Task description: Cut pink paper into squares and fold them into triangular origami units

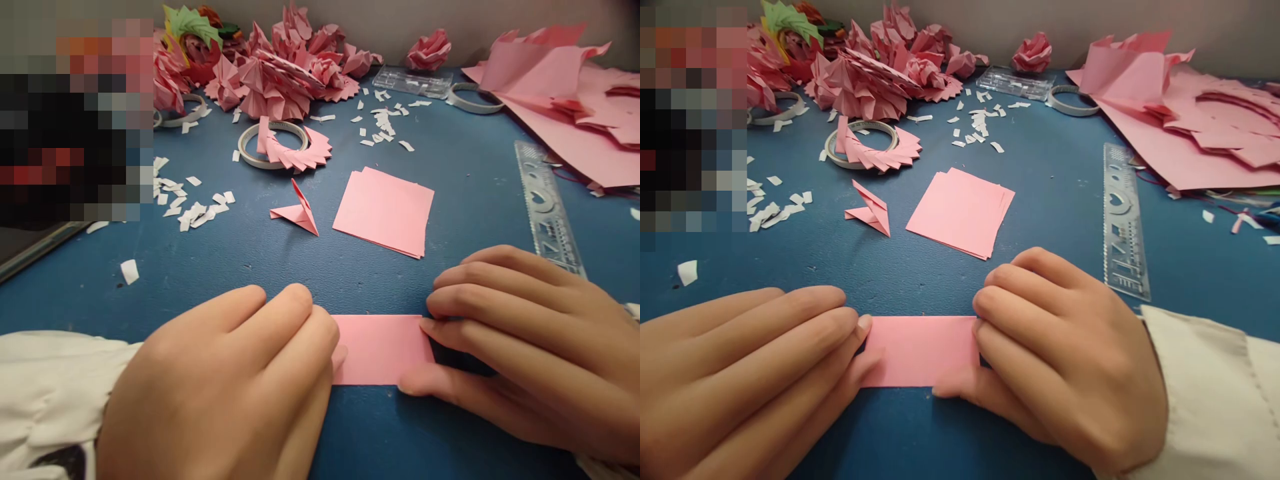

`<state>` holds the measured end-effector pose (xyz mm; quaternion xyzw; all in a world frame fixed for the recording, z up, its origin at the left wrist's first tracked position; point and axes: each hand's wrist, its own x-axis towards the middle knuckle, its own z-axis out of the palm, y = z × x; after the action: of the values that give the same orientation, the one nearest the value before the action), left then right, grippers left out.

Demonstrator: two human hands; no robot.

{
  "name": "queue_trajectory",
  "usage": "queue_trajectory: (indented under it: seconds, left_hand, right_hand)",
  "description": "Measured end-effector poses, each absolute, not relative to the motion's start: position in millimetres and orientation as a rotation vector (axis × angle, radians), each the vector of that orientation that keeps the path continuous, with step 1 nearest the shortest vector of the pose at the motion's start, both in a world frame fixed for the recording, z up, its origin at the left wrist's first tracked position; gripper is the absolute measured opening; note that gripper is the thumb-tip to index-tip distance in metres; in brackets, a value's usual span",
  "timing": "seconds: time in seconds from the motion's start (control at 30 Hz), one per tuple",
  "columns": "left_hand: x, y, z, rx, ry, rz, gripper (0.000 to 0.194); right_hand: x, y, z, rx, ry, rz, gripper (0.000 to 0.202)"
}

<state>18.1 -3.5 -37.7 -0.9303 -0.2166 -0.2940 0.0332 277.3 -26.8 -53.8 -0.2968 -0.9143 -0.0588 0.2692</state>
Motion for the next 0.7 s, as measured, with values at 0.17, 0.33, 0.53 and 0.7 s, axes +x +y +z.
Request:
queue_trajectory:
  seconds: [0.17,0.33,0.53,0.7]
  left_hand:
    - [20.4,3.5,-27.7,-2.817,-0.521,-0.836,0.045]
    - [17.5,4.8,-34.3,-2.859,-0.527,-0.794,0.032]
    - [15.6,-0.3,-36.7,-2.886,-0.614,-0.878,0.03]
    - [11.0,-0.2,-37.1,-2.897,-0.797,-0.907,0.028]
  right_hand:
    - [280.2,-24.5,-57.8,-0.776,-2.506,-0.117,0.035]
    - [284.7,-21.2,-54.0,-0.744,-2.575,-0.067,0.023]
    - [276.7,-27.3,-52.0,-0.833,-2.465,-0.129,0.009]
    - [276.3,-34.2,-53.9,-0.856,-2.379,-0.1,0.014]
